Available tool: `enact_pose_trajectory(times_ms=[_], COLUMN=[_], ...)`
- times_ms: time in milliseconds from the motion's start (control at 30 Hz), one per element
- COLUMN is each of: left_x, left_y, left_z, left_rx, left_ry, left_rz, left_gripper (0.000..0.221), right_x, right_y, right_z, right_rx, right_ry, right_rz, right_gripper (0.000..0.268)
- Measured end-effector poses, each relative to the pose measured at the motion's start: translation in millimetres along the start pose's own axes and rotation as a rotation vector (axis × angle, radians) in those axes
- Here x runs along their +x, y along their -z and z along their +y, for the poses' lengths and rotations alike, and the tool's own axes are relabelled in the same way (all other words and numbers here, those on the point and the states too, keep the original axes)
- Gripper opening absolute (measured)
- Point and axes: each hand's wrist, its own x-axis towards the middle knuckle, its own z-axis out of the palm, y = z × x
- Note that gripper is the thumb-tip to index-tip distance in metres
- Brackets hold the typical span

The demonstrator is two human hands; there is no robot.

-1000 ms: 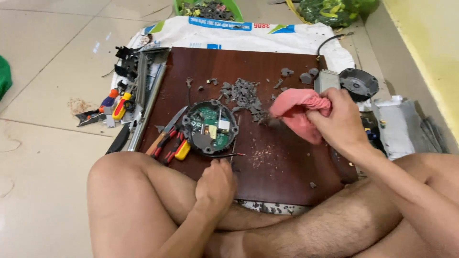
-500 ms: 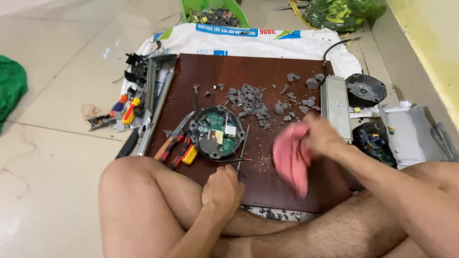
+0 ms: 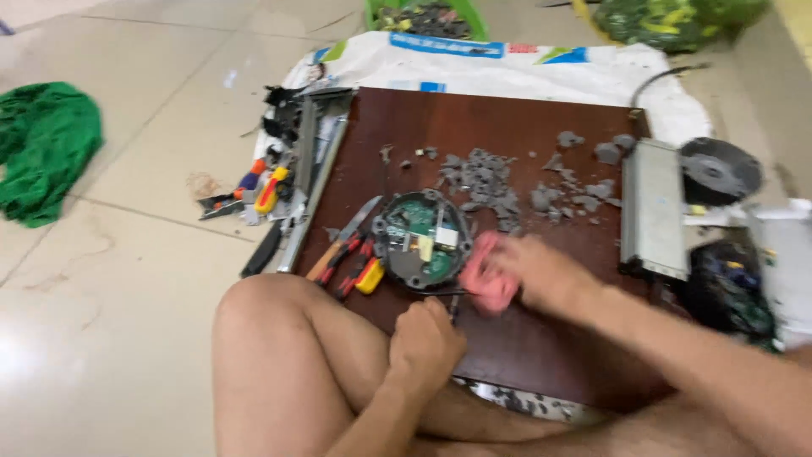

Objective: The person is disassembling an electronic component, specifically unscrewing a circuit board from its housing and removing small parts using various tools.

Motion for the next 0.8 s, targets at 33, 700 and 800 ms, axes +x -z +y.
enact_pose_trajectory(times_ms=[33, 700, 800], left_x=[-1.8, -6.3, -7.3], left_y=[7.5, 49.9, 47.4], left_z=[1.8, 16.6, 14.1], left_rx=[0.007, -0.105, -0.109], left_ry=[0.019, 0.074, 0.059], left_rz=[0.008, -0.250, -0.210], left_gripper=[0.023, 0.029, 0.026], right_x=[13.3, 77.4, 103.4], right_y=[0.4, 8.1, 50.2], right_z=[23.5, 54.3, 47.9], right_rx=[0.008, 0.003, 0.666], right_ry=[0.020, -0.293, -0.494], right_rz=[0.003, -0.318, -0.174], right_gripper=[0.070, 0.094, 0.039])
